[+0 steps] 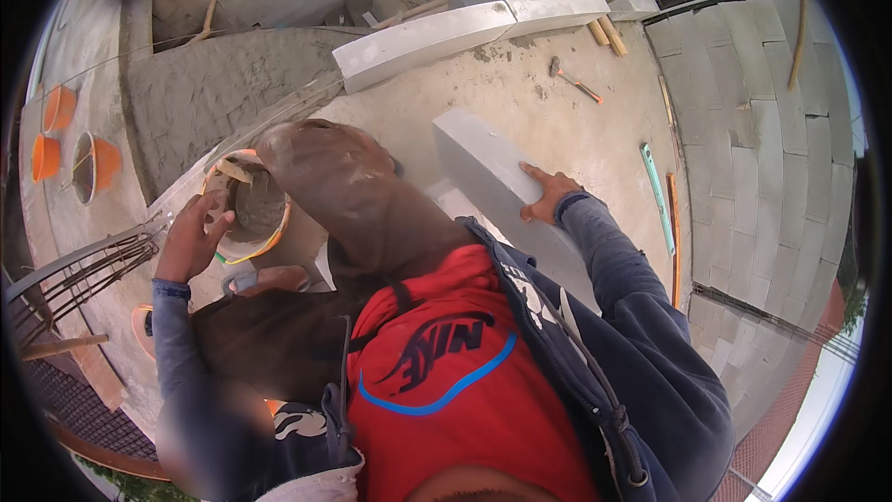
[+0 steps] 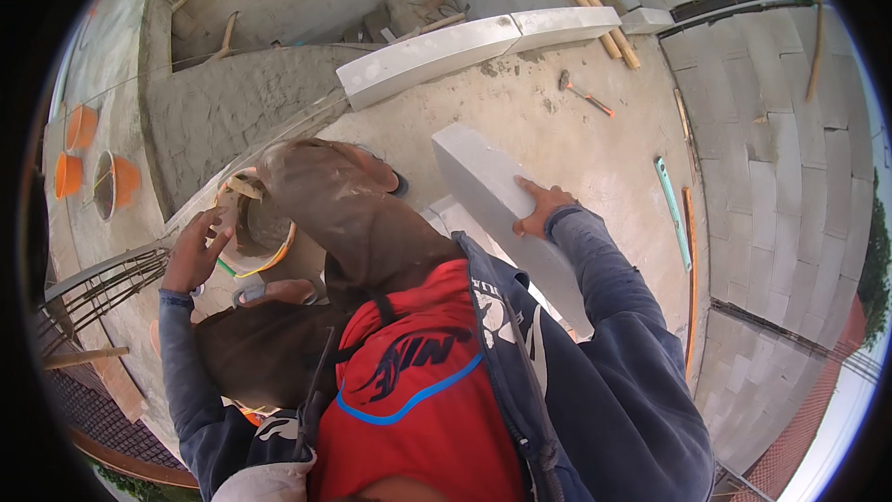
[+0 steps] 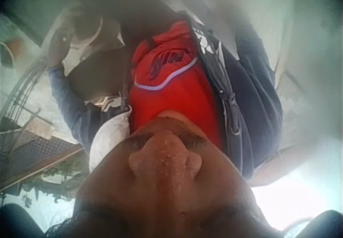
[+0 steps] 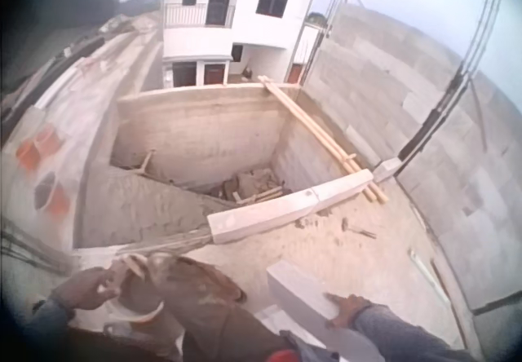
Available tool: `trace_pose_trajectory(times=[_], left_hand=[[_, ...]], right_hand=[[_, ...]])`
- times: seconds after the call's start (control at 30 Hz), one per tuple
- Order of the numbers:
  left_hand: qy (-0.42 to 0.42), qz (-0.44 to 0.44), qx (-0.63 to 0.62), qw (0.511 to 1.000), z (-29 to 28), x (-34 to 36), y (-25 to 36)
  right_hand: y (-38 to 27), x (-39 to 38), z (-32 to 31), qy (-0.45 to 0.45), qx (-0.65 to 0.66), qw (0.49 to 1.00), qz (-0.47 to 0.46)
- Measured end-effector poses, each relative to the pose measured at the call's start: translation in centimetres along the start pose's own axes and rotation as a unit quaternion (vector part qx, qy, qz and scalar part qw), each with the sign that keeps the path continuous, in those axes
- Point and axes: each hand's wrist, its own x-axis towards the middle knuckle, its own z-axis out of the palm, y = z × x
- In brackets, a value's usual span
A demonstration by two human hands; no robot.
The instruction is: The person installs white rectangular tiles onto a curved concrete structure. They use a hammer to tap tiles into place, apply mortar from a bucket with a trowel, and adjust tile alignment by hand.
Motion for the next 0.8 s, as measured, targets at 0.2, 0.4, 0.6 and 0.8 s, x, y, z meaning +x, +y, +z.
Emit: trace_pose_trajectory(times=[0.2,0.4,0.6,0.8], left_hand=[[-0.049,-0.05,-0.007,0.998,-0.2,-2.2,-2.7],[0.061,0.046,0.055,0.996,-1.8,-0.3,-2.5],[0.154,0.151,0.058,0.975,-2.7,9.4,3.1],[0.191,0.282,0.205,0.918,-2.4,20.0,6.4]], right_hand=[[-3.8,2.0,-5.6,0.0,-0.129,0.99,-0.06],[-7.4,0.8,-9.8,0.061,-0.165,0.979,-0.106],[-12.2,-1.9,-14.5,0.141,-0.198,0.959,-0.149],[-20.9,-1.7,-20.0,0.201,-0.24,0.908,-0.279]])
